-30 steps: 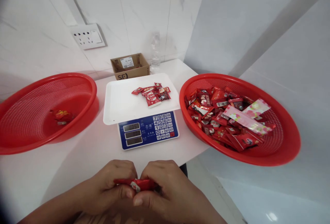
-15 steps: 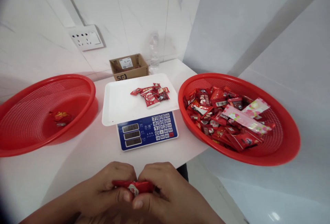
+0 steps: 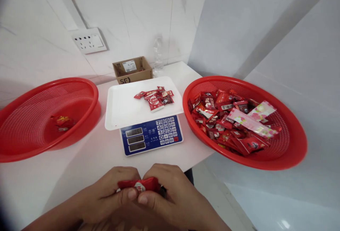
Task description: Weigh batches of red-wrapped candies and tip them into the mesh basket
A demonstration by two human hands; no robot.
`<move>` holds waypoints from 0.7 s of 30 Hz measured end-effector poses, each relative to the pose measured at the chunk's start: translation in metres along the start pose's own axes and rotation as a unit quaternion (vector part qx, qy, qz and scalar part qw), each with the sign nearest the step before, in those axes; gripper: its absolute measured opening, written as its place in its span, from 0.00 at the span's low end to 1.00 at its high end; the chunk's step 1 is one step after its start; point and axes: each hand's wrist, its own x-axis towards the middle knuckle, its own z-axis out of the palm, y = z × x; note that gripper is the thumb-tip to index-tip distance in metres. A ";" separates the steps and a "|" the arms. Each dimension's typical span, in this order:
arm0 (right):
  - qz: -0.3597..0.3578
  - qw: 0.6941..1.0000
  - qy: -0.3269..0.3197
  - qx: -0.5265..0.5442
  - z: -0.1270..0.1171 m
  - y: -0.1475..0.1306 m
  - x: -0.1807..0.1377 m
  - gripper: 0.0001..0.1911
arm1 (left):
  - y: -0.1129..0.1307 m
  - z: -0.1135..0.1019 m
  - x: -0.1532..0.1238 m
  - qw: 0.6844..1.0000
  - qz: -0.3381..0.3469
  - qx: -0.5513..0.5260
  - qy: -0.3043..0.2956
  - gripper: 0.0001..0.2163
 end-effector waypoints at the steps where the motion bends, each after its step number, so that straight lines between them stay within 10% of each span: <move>1: -0.001 1.000 -0.001 0.002 0.000 0.000 0.000 0.20 | 0.000 0.000 0.000 1.000 0.003 0.005 -0.004 0.14; 21: -0.001 0.999 0.023 -0.047 0.005 -0.005 0.000 0.13 | -0.006 0.002 -0.005 0.995 0.031 0.085 0.046 0.09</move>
